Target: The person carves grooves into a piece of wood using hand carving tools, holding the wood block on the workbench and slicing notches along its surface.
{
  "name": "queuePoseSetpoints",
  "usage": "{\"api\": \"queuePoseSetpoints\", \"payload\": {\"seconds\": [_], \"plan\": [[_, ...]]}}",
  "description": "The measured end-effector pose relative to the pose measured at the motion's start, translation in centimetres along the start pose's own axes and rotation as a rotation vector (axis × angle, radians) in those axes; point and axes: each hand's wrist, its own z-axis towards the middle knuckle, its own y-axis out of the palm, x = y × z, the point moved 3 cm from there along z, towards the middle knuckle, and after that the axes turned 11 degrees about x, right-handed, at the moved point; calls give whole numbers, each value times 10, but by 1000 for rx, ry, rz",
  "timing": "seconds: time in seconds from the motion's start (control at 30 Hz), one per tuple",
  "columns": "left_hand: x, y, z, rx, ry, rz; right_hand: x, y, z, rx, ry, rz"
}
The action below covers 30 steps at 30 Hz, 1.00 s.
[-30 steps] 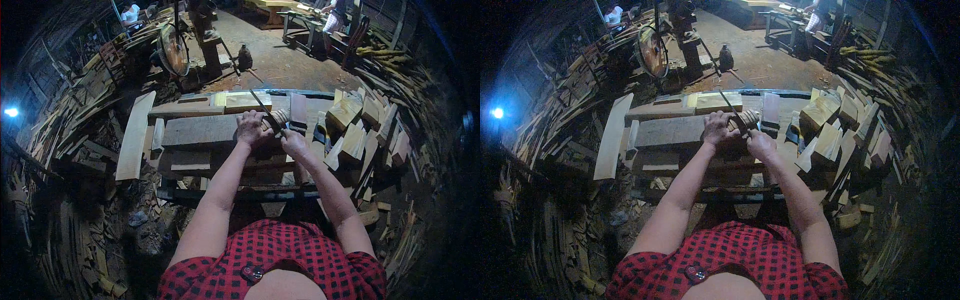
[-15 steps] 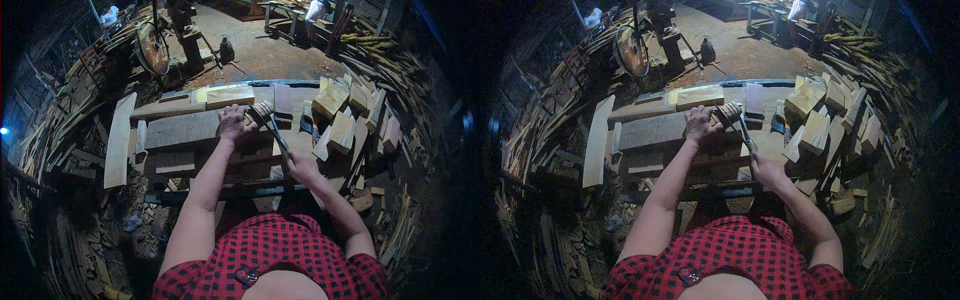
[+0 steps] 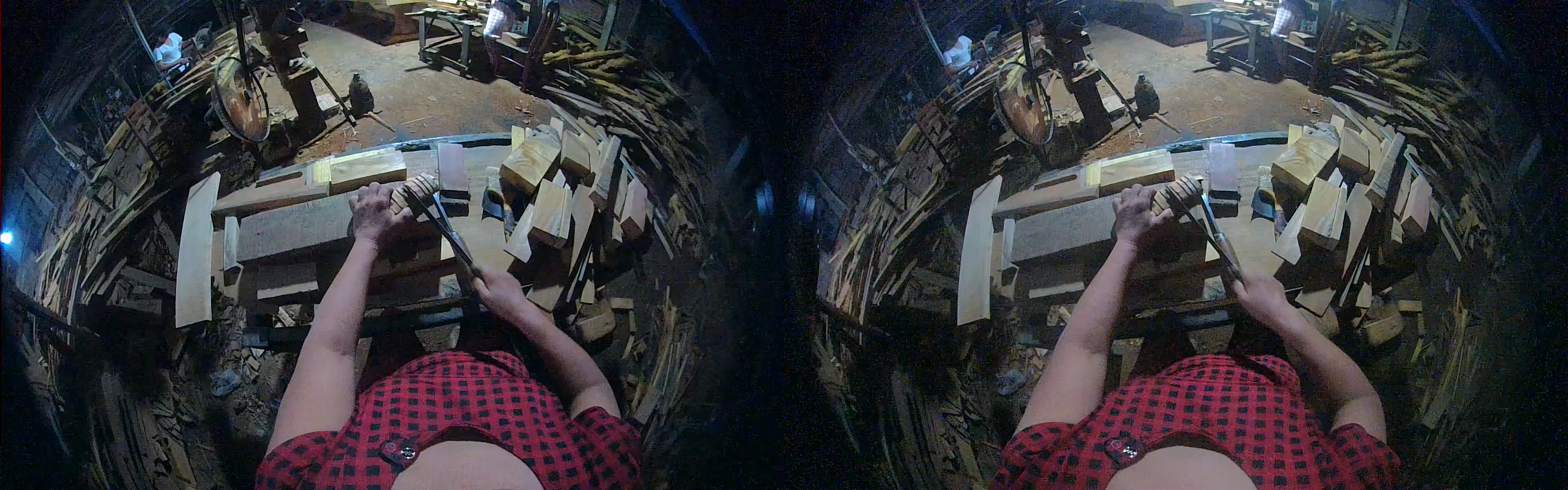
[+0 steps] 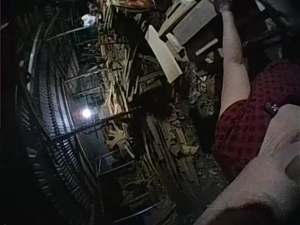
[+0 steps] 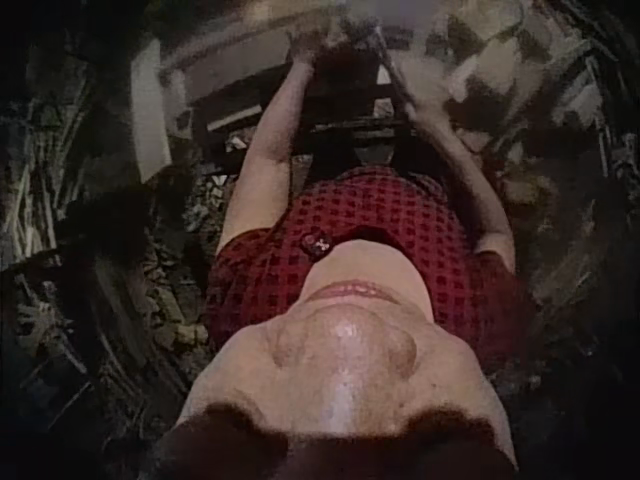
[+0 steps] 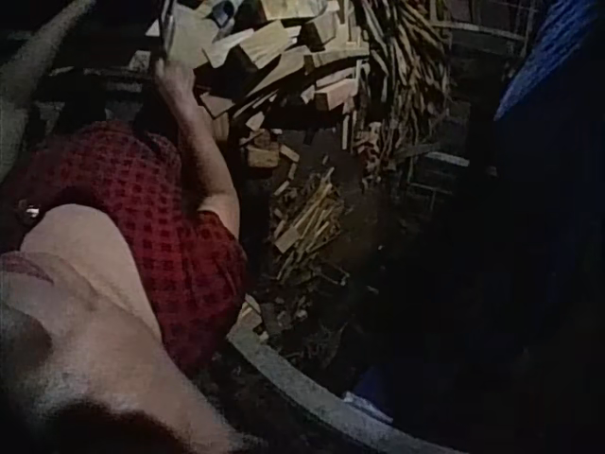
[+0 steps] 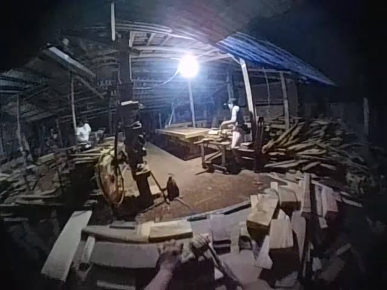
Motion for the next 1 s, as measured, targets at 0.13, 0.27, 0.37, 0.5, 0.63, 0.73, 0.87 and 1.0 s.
{"api": "queuePoseSetpoints", "payload": {"seconds": [0.13,0.27,0.37,0.5,0.63,0.73,0.87,1.0], "plan": [[3,-7,1,-5,-16,-7,13,-21,-38,37,11,171],[-2,-16,0,74,-58,-277,-1,-36,-18,105,18,263],[-12,-14,-2,134,-18,-304,-24,-34,8,127,-27,208],[-7,-14,-1,-1,-60,-251,-47,-15,44,123,-25,141],[-10,-13,-1,48,-28,-277,-54,-1,66,124,-56,112],[-11,-10,-2,73,-4,-298,-56,5,76,137,-67,99],[-14,-8,-2,61,-34,-316,-60,8,82,61,-2,60],[-10,-7,2,42,-23,-306,-57,13,84,84,-36,57]]}}
